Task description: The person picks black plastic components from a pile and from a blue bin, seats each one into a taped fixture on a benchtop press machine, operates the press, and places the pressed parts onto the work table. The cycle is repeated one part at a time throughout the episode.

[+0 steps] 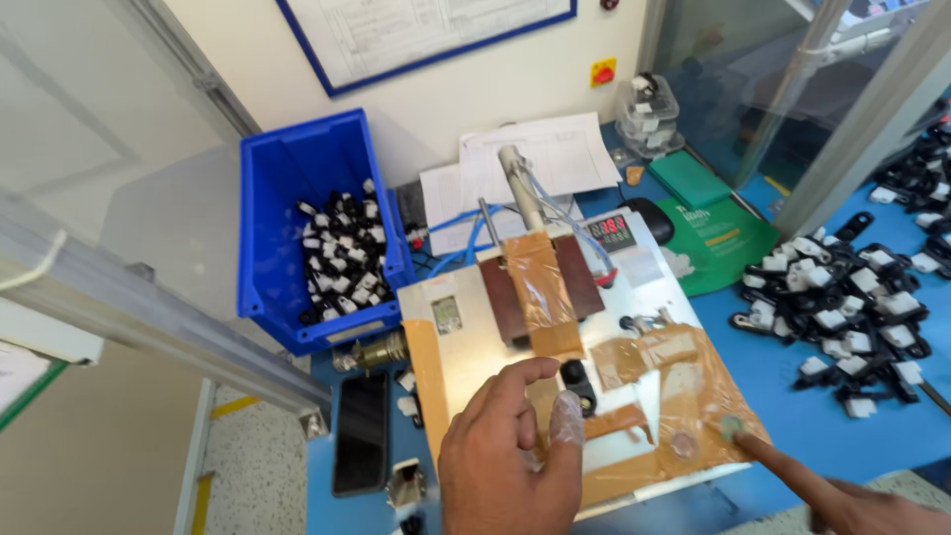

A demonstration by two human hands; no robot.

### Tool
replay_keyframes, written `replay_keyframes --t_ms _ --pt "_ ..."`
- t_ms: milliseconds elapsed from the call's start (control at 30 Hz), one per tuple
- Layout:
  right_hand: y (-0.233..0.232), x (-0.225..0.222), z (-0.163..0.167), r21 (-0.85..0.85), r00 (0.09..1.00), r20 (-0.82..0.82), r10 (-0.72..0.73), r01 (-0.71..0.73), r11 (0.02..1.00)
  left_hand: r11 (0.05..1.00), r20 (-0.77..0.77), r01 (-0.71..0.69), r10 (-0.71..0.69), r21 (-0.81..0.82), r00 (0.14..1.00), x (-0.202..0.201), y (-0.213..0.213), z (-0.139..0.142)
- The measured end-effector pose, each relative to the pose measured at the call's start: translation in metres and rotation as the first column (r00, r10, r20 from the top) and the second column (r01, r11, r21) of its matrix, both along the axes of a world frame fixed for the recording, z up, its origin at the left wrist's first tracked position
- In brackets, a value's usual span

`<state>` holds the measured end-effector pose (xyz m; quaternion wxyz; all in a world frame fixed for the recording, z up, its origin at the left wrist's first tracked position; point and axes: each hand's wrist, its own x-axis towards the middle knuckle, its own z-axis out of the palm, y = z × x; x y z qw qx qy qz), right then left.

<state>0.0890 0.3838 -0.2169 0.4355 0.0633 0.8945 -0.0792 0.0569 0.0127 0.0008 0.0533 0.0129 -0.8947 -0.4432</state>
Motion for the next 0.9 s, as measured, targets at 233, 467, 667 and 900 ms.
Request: replay_keyframes --t_ms 233,467,667,900 --pt "0.018 -0.013 -0.010 -0.121 0.973 -0.120 0.195 -0.210 0.970 1.000 0.067 -0.028 0.027 0.012 0.997 0.009 0.029 -0.007" --pt "0.005 -0.016 0.014 0.412 0.636 -0.472 0.610 -0.452 0.791 0.999 0.039 -0.039 0.041 -0.033 0.998 0.013 0.054 -0.008" --pt "0.004 -0.033 0.043 0.161 0.857 -0.170 0.486 -0.463 0.872 0.995 0.055 -0.085 0.088 -0.058 0.995 0.020 0.068 -0.007" --pt "0.001 -0.051 0.095 -0.034 0.881 0.013 0.474 -0.473 0.880 0.946 0.070 -0.307 0.315 -0.105 0.947 0.018 0.083 0.009"
